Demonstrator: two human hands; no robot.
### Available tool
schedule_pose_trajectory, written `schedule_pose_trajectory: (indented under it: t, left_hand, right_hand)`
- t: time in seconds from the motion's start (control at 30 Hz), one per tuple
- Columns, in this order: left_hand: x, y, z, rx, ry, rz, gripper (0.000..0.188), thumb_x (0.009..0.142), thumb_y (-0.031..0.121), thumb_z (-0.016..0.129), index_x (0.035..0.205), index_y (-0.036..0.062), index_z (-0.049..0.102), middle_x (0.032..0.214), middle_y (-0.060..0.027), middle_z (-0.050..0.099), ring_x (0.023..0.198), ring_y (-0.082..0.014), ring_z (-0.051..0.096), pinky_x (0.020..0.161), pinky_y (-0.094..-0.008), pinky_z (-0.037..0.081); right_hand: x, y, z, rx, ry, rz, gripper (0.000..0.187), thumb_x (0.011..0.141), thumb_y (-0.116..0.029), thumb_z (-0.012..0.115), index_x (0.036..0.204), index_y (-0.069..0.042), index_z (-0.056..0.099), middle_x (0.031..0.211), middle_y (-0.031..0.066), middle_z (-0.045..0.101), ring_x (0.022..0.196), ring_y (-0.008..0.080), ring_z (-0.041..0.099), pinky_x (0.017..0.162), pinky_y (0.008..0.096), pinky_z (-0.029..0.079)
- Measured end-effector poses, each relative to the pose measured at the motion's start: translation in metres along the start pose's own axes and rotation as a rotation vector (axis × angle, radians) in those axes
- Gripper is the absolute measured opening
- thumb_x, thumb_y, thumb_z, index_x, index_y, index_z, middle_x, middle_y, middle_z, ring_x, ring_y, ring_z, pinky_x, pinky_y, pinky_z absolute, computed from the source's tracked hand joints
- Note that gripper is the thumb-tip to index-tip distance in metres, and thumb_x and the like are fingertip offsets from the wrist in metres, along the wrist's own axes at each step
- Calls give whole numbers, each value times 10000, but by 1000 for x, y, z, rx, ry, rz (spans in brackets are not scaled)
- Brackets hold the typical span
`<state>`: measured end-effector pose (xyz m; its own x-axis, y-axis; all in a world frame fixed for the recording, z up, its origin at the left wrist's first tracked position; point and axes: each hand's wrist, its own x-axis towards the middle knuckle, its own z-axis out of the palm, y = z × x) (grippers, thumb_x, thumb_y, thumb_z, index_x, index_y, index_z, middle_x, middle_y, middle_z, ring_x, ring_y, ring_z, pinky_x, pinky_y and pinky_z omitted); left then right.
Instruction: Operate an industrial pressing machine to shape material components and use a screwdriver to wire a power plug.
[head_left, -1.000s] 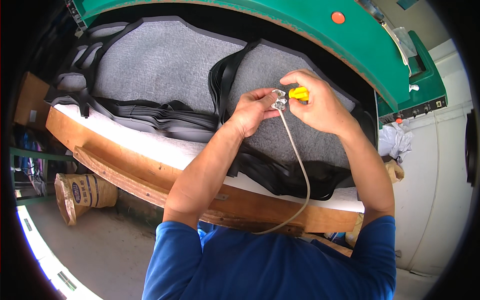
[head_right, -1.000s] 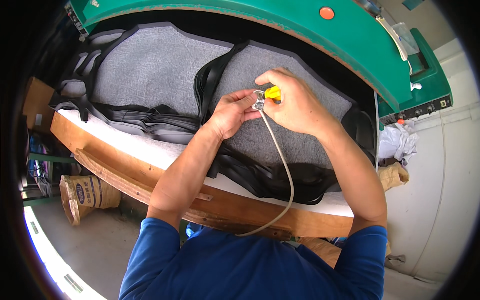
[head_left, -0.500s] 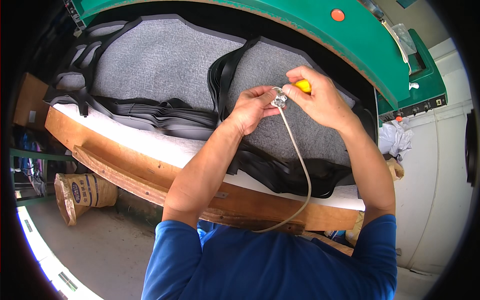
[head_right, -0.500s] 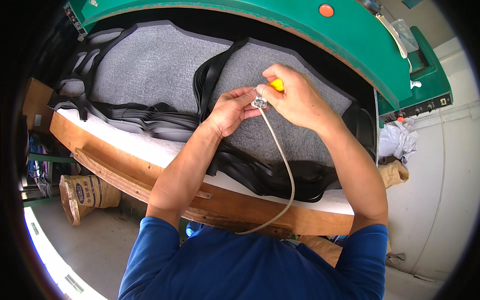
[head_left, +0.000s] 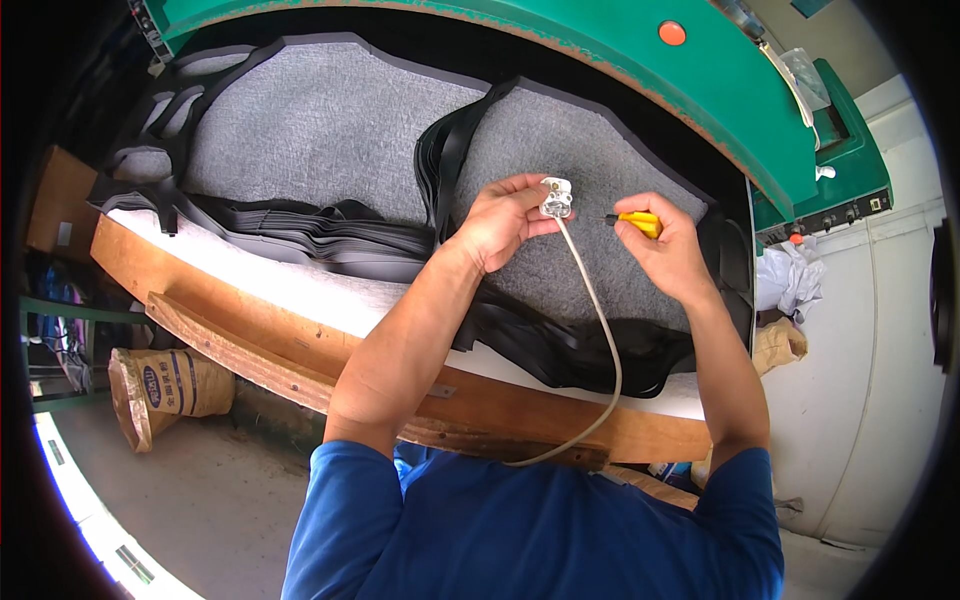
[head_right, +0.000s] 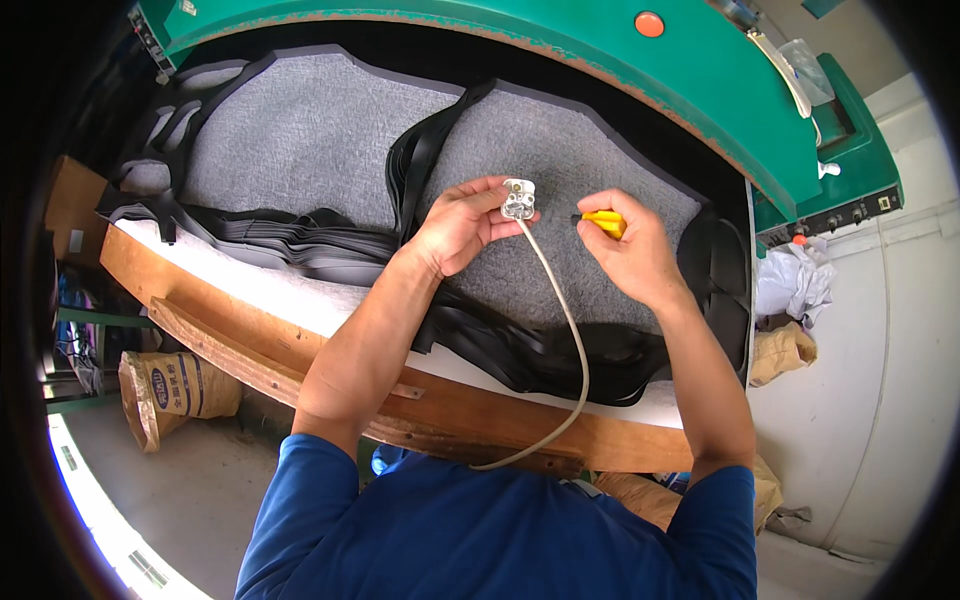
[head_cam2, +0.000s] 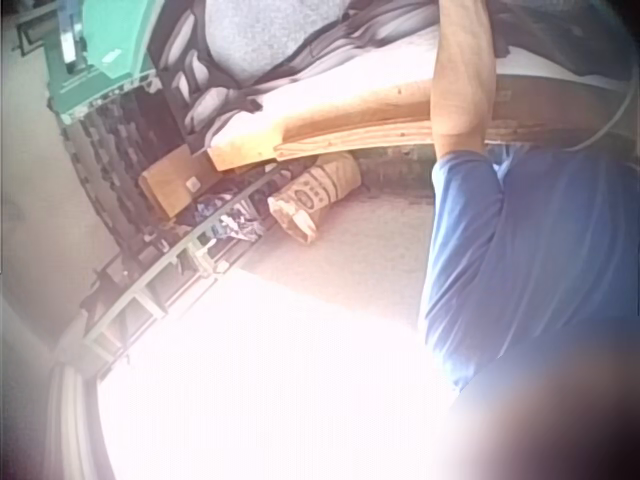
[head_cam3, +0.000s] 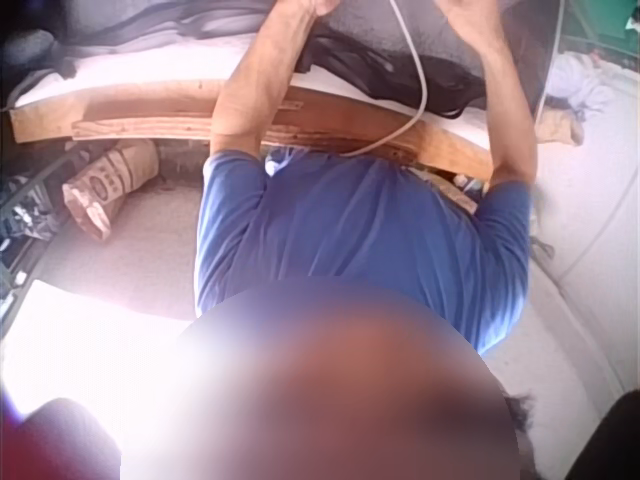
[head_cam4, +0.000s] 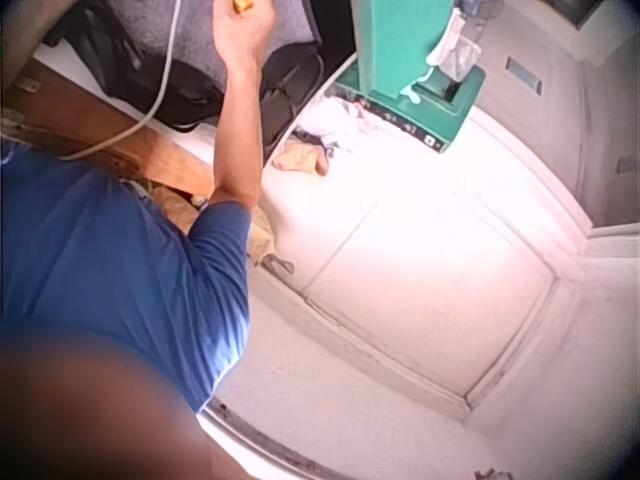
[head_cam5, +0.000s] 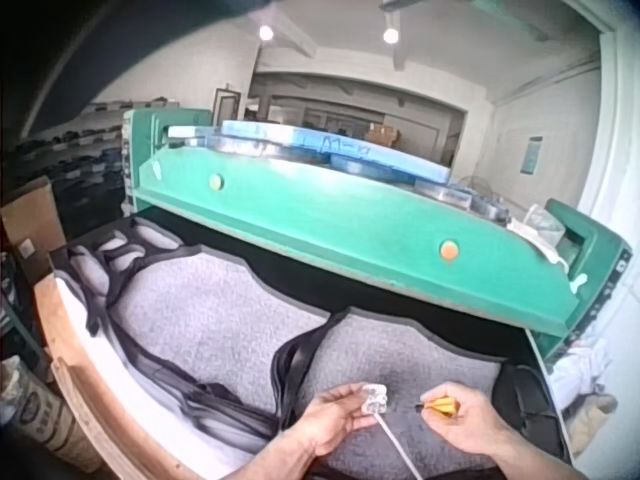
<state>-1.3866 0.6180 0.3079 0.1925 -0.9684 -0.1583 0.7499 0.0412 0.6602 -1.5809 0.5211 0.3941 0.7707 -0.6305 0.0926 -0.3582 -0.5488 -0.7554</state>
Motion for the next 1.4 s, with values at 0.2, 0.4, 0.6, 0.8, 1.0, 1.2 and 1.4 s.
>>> schedule_pose_trajectory:
  t: [0.2, 0.4, 0.6, 0.8, 1.0, 1.2, 1.4]
  left_hand:
    - [0, 1, -3, -89, -22, -8, 309, 981, 67, 431, 1235, -101, 481, 1096, -212, 623, 1012, -335, 658, 896, -395, 557]
    - [1, 2, -4, -145, 4, -4, 356, 950, 31, 347, 1266, -94, 454, 1098, -234, 616, 921, -301, 657, 831, -382, 557]
    - [4, 3, -10, -342, 10, -27, 299, 965, 177, 368, 1110, -38, 517, 1016, -228, 638, 717, -243, 580, 640, -352, 490]
    - [2, 1, -13, -239, 9, -5, 262, 932, 340, 467, 941, 84, 522, 858, -117, 620, 682, -195, 526, 580, -312, 435]
    - [2, 2, -15, -372, -126, -39, 175, 805, 270, 513, 806, 95, 503, 697, -46, 494, 635, -161, 441, 537, -286, 339]
    - [-5, 9, -10, -399, -324, -61, 189, 761, 272, 525, 814, 93, 501, 666, -39, 462, 623, -150, 407, 543, -276, 341]
    - [-5, 7, -10, -375, -319, -50, 195, 761, 269, 525, 834, 89, 500, 674, -40, 474, 613, -137, 410, 541, -266, 356]
  right_hand:
    - [-18, 12, 18, 359, 158, 58, 194, 877, 6, 659, 1067, -5, 617, 921, 19, 624, 795, 59, 572, 671, 197, 469]
    - [-20, 7, 34, 488, 143, -15, 217, 883, 32, 647, 1094, 2, 608, 1009, 41, 631, 839, 64, 578, 703, 198, 483]
    - [-15, -4, 47, 489, 117, -65, 219, 877, 54, 640, 1087, 5, 602, 1032, 51, 629, 887, 73, 585, 755, 205, 488]
    - [-12, -14, 61, 376, 51, -221, 245, 876, 79, 625, 1108, 8, 587, 1131, 85, 610, 985, 107, 592, 843, 232, 487]
    - [-14, -21, 63, 380, 38, -237, 239, 880, 75, 620, 1108, 10, 585, 1138, 92, 610, 1013, 123, 594, 881, 249, 479]
    - [-14, -20, 60, 455, 37, -225, 225, 891, 64, 617, 1108, 11, 588, 1124, 91, 627, 1002, 114, 591, 864, 240, 477]
    - [-14, -29, 58, 445, -4, -216, 209, 897, 52, 617, 1100, 15, 590, 1101, 86, 639, 982, 104, 595, 850, 235, 479]
